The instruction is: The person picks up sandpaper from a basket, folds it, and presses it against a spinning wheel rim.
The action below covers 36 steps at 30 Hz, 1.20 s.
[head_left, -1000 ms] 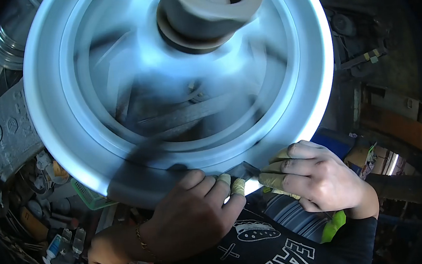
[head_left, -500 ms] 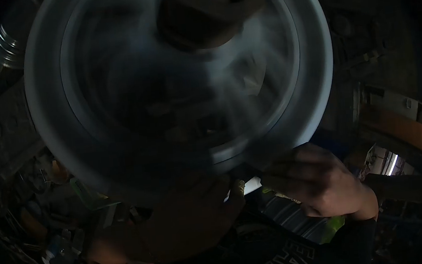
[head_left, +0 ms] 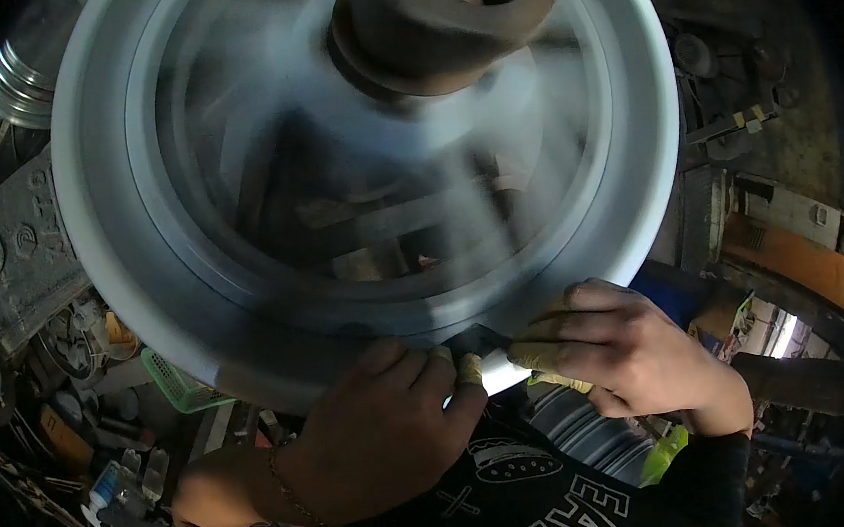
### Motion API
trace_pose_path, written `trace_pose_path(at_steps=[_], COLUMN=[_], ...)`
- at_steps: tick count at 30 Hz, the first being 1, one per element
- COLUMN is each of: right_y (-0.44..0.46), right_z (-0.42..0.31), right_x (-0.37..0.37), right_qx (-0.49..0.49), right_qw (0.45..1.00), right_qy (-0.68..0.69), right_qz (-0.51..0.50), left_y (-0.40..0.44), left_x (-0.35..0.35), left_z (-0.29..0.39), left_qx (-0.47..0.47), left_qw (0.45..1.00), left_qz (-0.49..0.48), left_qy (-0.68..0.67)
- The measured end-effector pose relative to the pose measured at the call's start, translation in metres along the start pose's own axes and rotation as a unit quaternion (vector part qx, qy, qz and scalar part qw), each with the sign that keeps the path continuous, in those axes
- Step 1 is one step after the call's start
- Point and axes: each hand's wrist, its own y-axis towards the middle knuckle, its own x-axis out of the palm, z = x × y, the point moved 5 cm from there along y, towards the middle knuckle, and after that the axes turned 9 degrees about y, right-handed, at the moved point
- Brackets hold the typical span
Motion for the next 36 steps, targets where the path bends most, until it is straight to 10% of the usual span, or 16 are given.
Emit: trace_pose_path(at_steps=[36], right_y=[0.009], right_z=[0.009], right_x=[0.004], right_qx=[-0.001], right_qw=[0.998], right_qy=[0.059], right_qz=[-0.030], left_y=[0.005], left_x=[-0.004], left_z=[-0.001], left_qx=[-0.004], left_qw=[0.997], left_qz=[-0.055], left_qy=[0.050])
